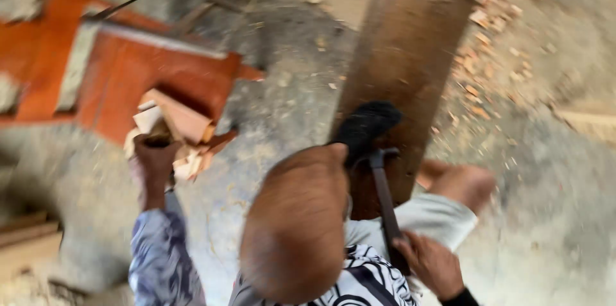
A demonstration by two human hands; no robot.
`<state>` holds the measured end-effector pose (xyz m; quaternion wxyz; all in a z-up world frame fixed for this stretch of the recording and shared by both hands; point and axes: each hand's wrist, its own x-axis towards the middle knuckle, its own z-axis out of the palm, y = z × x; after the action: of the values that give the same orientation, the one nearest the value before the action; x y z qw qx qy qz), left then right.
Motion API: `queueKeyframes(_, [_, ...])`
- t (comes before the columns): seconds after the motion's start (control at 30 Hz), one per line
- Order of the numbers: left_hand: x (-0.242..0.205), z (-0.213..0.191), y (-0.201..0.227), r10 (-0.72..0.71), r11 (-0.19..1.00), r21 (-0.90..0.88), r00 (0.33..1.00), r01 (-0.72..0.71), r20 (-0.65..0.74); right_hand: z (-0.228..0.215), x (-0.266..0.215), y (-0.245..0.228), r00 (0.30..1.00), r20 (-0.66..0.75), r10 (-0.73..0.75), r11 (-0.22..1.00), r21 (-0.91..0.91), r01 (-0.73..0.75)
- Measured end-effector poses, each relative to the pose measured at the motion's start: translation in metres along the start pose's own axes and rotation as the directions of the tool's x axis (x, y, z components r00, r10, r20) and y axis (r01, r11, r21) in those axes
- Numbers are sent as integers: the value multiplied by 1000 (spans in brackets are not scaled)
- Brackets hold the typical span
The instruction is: The person sits at a wooden workbench holding a rough stone-like object in one hand and a claw hammer in the other, repeatedly striking a small wood block on the bench. They reposition the block and the stone between strikes and continue hammering throughout the clip.
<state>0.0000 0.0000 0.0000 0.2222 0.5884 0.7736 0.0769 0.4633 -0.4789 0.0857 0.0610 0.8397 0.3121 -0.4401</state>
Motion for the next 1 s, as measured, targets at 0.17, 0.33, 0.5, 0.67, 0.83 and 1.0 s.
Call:
queueKeyframes(0.17, [-22,23,144,413,904,22,883,-428,225,-45,104,-22,770,-571,-285,919,66,389])
queueKeyframes(0.33, [-41,87,283,677,726,-212,626,-654,387,-71,236,-64,529,-718,-452,823,-107,557])
queueKeyframes(0.5, [-75,119,393,433,890,-210,609,-404,664,-82,305,-97,535,-347,-770,638,-432,638])
queueKeyframes(0.67, [-66,202,418,513,774,-314,254,-550,820,-66,356,-11,698,-684,-213,977,-153,148])
queueKeyframes(0.83, [-94,225,459,531,460,-324,-36,-827,847,-97,302,-1,626,-779,-31,876,281,393])
queueKeyframes(1.0, [-110,240,480,295,507,-340,-211,-792,932,-114,295,-38,462,-763,-452,515,199,833])
